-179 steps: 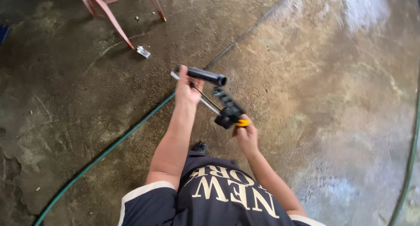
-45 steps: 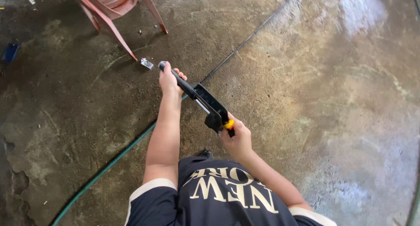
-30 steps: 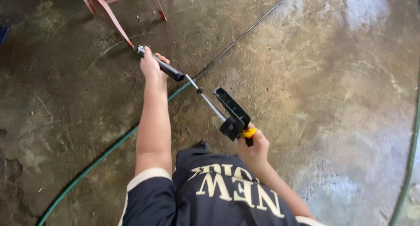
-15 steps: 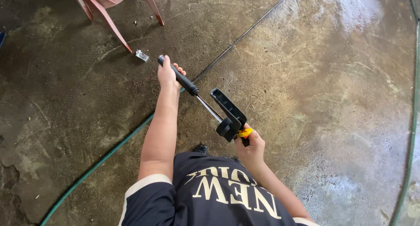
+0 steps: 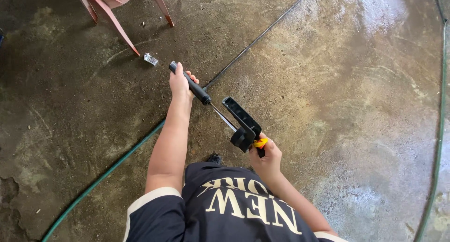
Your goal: The person assembles a spray gun by attaching a yellow bottle to the handle, then connecting a metal rod and a black nozzle. The person walks to an outdoor area and connects the spray gun to a hose, then returns to the original area.
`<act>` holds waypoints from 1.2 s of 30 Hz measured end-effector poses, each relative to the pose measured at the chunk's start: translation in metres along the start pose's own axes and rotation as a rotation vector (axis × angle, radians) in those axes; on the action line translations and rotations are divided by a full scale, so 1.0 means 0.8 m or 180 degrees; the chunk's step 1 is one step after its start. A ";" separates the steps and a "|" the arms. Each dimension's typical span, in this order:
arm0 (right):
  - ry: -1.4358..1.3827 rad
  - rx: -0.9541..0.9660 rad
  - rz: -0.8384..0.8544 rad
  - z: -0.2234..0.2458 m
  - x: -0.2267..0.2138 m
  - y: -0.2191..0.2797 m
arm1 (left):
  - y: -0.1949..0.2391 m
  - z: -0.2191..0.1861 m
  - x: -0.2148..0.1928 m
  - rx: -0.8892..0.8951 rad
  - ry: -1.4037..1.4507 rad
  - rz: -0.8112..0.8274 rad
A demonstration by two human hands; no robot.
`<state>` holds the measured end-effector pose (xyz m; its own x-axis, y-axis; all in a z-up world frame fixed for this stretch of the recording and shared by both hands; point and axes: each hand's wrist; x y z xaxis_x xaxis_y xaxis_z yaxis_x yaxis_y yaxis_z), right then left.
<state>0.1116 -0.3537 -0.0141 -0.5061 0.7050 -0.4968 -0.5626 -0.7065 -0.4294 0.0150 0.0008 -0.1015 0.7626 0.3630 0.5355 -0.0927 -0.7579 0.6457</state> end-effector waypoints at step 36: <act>0.0151 0.0728 0.0311 -0.001 0.011 0.012 | -0.067 0.030 -0.031 0.0106 0.0248 -0.0582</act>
<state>0.1023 -0.3540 -0.0236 -0.5372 0.6265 -0.5647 -0.6485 -0.7349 -0.1984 0.0164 0.0197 -0.1627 0.7128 0.5360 0.4524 0.0649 -0.6926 0.7184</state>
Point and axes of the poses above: each hand's wrist, its own y-axis away from the middle knuckle, its own x-axis out of the palm, z = x × y, and after that the axes turned 4 degrees about -z, right-handed
